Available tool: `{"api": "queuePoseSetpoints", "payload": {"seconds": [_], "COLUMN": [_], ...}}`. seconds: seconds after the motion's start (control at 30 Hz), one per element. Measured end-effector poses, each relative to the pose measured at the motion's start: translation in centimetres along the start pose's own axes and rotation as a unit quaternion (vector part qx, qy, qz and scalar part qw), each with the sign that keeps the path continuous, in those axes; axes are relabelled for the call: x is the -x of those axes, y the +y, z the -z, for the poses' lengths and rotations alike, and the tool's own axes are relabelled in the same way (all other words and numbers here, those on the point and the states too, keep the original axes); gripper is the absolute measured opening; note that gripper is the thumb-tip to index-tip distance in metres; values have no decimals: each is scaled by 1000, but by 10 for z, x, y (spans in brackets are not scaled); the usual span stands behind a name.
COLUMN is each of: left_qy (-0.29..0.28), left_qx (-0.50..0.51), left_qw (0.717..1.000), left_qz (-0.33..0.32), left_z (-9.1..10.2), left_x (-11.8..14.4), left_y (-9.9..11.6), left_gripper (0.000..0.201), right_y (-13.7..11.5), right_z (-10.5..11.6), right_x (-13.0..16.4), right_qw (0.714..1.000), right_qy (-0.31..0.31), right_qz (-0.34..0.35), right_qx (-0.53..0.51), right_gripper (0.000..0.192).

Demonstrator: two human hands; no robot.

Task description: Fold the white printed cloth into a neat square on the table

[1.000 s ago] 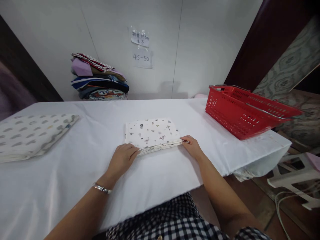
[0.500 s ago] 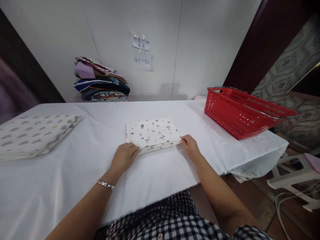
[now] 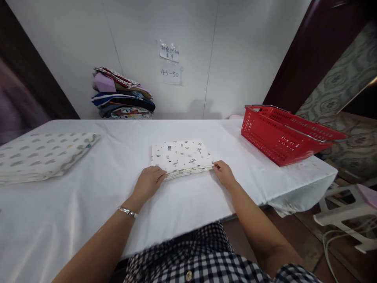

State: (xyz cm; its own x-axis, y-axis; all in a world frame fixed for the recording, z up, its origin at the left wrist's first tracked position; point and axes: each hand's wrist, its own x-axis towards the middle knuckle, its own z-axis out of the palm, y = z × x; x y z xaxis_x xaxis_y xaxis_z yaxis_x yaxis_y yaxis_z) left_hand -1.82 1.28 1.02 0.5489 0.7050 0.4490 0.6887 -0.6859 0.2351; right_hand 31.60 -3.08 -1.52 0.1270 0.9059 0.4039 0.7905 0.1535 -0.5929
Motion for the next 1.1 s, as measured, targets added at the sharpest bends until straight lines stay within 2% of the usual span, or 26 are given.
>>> {"api": "queuePoseSetpoints", "payload": {"seconds": [0.13, 0.33, 0.53, 0.63, 0.8, 0.93, 1.1], "left_qy": [9, 5, 21, 33, 47, 11, -23], "left_qx": [-10, -10, -8, -22, -30, -13, -31], "left_qw": [1000, 1000, 1000, 999, 998, 1000, 999], "left_qz": [-1, 7, 2, 4, -3, -12, -8], "left_z": [-1, 1, -2, -5, -9, -15, -20], "left_x": [1, 2, 3, 2, -9, -21, -28], "left_y": [1, 4, 2, 2, 11, 20, 25], "left_gripper": [26, 24, 25, 27, 27, 25, 23], "right_y": [-4, -1, -7, -15, -28, -32, -33], "right_z": [0, 1, -3, -6, -8, -9, -13], "right_x": [0, 2, -1, -7, -19, -27, -33], "right_qw": [998, 995, 989, 986, 978, 967, 957], "right_qy": [36, -17, 21, -8, -76, -125, -151], "right_qz": [14, 6, 110, 147, 163, 191, 204], "right_qx": [54, 101, 93, 76, 102, 110, 141], "right_gripper": [19, 16, 29, 25, 22, 21, 19]}}
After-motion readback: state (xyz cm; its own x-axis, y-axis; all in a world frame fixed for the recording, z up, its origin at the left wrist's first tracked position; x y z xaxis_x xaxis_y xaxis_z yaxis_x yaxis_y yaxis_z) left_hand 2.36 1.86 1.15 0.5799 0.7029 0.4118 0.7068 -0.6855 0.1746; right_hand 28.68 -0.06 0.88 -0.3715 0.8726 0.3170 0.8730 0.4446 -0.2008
